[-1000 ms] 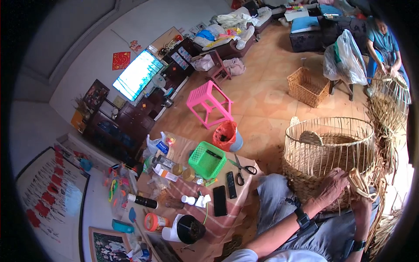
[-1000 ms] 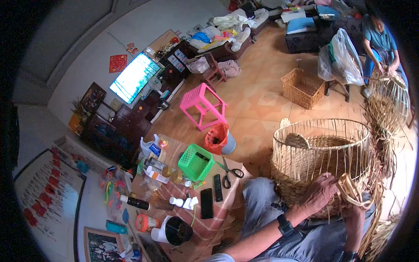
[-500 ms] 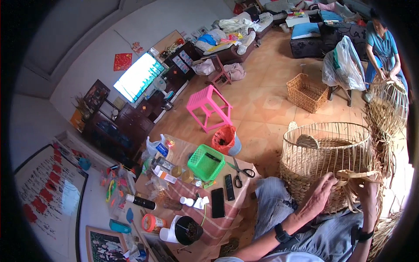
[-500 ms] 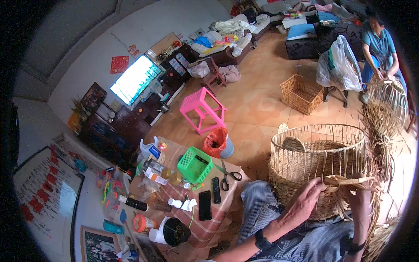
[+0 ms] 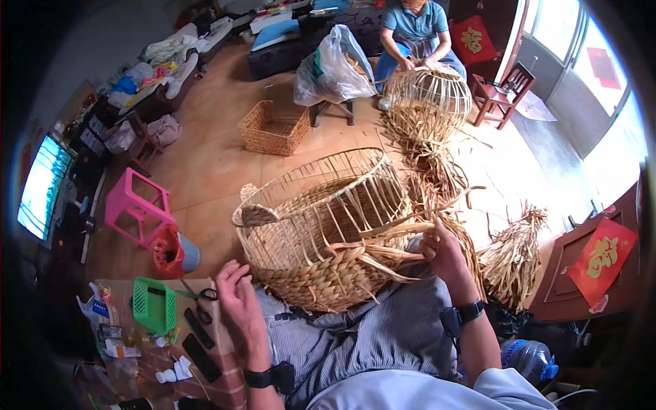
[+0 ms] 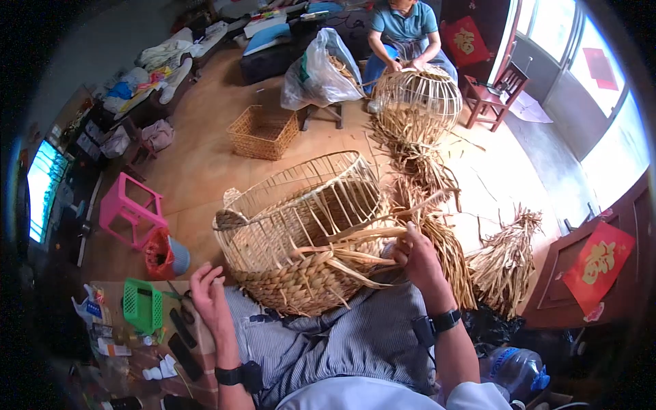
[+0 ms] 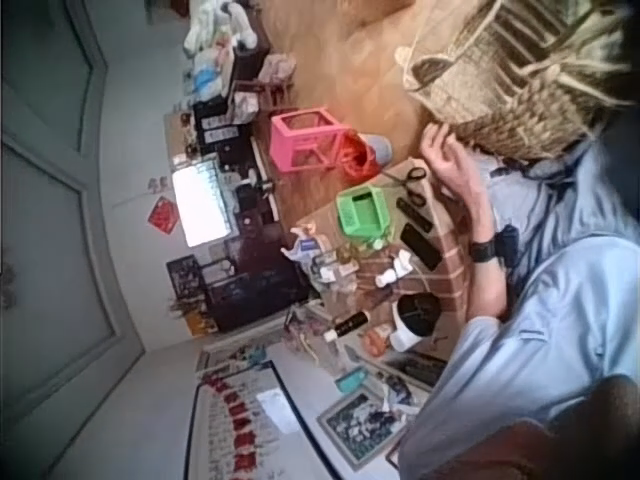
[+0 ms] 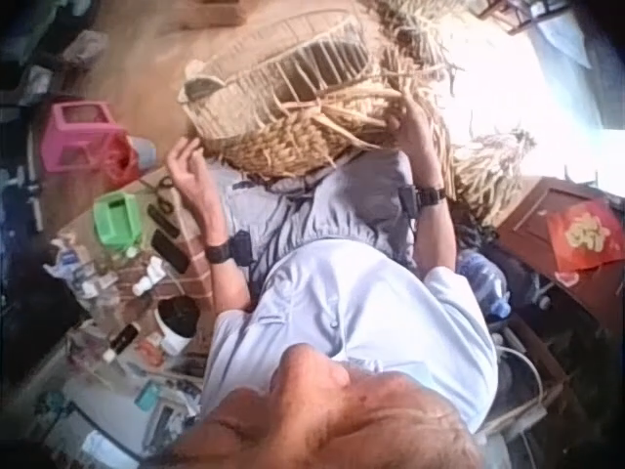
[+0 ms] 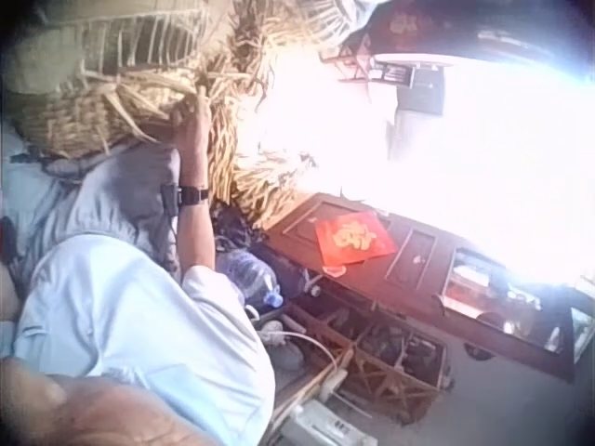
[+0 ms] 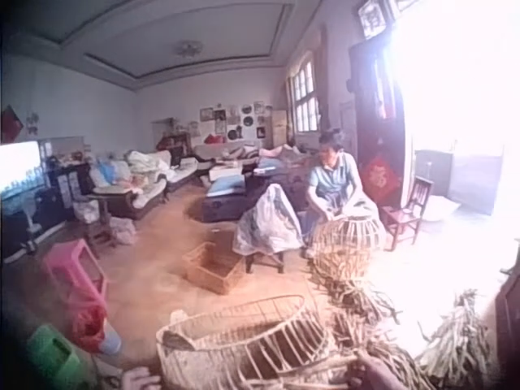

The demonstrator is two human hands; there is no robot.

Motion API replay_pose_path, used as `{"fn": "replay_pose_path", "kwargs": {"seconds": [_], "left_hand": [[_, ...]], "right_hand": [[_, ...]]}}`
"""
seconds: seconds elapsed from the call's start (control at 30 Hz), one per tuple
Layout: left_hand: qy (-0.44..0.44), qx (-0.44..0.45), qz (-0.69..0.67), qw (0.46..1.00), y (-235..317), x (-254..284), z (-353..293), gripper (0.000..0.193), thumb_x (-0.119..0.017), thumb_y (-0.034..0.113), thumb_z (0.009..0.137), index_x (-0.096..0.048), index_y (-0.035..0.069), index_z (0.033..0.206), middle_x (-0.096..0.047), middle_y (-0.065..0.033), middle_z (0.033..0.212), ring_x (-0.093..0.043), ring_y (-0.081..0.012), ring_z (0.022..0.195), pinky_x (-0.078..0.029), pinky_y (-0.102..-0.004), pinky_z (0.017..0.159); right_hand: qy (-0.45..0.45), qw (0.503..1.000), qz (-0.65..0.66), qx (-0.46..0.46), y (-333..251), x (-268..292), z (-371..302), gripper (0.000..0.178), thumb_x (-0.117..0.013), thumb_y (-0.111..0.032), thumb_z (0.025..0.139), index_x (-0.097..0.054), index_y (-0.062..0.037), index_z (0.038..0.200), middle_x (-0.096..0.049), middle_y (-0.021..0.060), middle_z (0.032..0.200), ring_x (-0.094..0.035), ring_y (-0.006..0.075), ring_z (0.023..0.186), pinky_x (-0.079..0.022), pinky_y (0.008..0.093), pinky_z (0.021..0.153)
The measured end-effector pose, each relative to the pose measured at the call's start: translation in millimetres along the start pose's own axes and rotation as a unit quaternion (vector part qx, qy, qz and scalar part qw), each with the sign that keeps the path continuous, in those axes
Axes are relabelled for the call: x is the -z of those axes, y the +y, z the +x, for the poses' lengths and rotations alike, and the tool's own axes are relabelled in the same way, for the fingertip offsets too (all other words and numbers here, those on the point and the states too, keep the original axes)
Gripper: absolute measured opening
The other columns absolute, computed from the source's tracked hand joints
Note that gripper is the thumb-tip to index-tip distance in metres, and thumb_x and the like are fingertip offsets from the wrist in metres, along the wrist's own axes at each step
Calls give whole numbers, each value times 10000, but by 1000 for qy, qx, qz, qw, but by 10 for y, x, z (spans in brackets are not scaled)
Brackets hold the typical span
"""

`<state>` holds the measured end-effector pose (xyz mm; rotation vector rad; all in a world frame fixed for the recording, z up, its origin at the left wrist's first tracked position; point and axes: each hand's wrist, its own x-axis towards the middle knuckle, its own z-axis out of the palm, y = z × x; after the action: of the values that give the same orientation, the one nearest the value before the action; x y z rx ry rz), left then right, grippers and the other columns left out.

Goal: Weaving a large wicker or bamboo basket by hand.

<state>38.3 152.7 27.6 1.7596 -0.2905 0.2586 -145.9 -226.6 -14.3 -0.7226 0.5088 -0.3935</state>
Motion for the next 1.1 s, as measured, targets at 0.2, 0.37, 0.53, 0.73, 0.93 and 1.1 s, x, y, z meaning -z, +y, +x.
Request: {"fn": "replay_pose_path", "kwargs": {"seconds": [0.2,0.37,0.53,0.73,0.93,1.1], "left_hand": [[12,10,-18,1000,51,38,-24,310,-498,-40,944,-535,-25,1251,-590,-142,1323,-655,-220,1096,-525,-354,961],[16,-24,-7,1000,350,-93,-100,278,-514,-14,967,-536,-11,1244,-604,-139,1281,-650,-204,1091,-525,-334,951],[30,-80,19,996,404,-56,-72,241,-539,12,976,-555,-7,1216,-609,-138,1242,-648,-199,1071,-528,-330,939],[-90,-152,109,978,787,-404,-265,152,-541,-53,942,-664,-1,1016,-677,-95,1002,-659,-234,974,-511,-328,916],[-303,-275,220,886,775,-1004,-309,449,-610,-21,927,-623,68,1367,-620,-150,1244,-635,-315,1132,-501,-434,1040],[-311,-358,313,823,651,-1327,-228,454,-636,85,964,-558,94,1412,-637,-164,1218,-637,-372,1069,-478,-479,1003]], "right_hand": [[-150,786,-599,43,-135,-475,-238,330,-712,-326,992,-692,-2,1048,-619,46,695,-596,118,654,-501,302,583],[57,985,-127,106,-204,296,99,346,-569,-348,1075,-603,-4,1047,-618,38,671,-663,167,574,-556,299,518],[94,957,-260,84,-266,417,234,311,-661,-325,1031,-622,-30,1121,-639,-9,708,-679,85,663,-504,227,528],[217,968,-25,126,-439,1469,100,332,-590,-387,1050,-605,-63,979,-639,48,774,-511,126,530,-401,254,479],[220,732,-640,-84,-606,1279,-359,627,-507,-575,1049,-694,16,959,-749,190,800,-721,261,613,-525,379,528],[98,602,-711,350,-226,-78,-387,227,-780,-176,884,-661,-46,1027,-663,130,975,-642,321,951,-527,446,813]]}}
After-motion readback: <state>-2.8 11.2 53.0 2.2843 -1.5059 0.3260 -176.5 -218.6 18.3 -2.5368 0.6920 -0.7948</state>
